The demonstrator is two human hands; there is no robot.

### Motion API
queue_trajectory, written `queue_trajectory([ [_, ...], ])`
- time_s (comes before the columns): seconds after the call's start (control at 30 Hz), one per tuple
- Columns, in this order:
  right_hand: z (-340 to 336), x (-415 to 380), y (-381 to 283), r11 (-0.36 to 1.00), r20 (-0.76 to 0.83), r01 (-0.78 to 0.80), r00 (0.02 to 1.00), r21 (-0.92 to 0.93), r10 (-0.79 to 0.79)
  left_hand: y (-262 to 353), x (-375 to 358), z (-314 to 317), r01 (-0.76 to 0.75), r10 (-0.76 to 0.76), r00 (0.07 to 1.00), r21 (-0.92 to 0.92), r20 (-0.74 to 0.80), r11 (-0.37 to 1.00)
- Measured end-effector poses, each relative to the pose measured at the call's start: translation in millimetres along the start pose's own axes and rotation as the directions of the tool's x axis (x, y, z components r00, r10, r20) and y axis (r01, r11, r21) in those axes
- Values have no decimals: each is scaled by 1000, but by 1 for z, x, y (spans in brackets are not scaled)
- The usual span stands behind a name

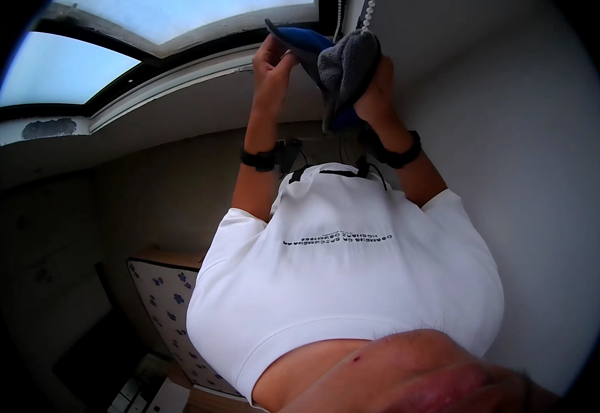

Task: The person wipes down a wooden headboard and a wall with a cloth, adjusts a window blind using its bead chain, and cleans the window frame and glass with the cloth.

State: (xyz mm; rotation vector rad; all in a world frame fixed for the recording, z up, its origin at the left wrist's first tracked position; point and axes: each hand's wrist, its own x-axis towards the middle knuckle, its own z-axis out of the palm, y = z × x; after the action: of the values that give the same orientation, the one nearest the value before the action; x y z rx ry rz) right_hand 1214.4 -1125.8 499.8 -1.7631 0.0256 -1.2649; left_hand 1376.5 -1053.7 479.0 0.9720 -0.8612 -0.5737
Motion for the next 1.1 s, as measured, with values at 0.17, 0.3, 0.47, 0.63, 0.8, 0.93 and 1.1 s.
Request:
queue_trajectory([
  [0.17, 15, -36, 20, 936, 54, -300, 954, 185, 295, 63, 13, 65, -403, 409, 912, 121, -27, 907],
  [0.3, 4, -58, 63, 977, 150, -215, 965, -5, 213, 71, 16, 80, -36, 84, 901, -118, 425, 992],
  [0.47, 1, -88, 88, 954, 23, -300, 954, -2, 299, 35, 12, 76, 174, -141, 939, -77, 313, 982],
  [0.63, -50, -90, 115, 778, -195, -473, 789, 414, 583, 31, -3, 71, -200, 227, 853, -109, 470, 974],
  [0.8, -72, -8, 52, 573, -97, -332, 801, 750, 591, -23, -15, 63, -146, 103, 921, 88, 376, 985],
  [0.93, -95, 23, 26, 806, -207, -270, 879, 527, 430, -58, -32, 64, -88, 40, 944, 131, 329, 987],
  [1.1, -9, 44, 13, 834, -682, -210, 689, -511, -244, -117, -33, 43, -294, 176, 901, 260, 398, 920],
])
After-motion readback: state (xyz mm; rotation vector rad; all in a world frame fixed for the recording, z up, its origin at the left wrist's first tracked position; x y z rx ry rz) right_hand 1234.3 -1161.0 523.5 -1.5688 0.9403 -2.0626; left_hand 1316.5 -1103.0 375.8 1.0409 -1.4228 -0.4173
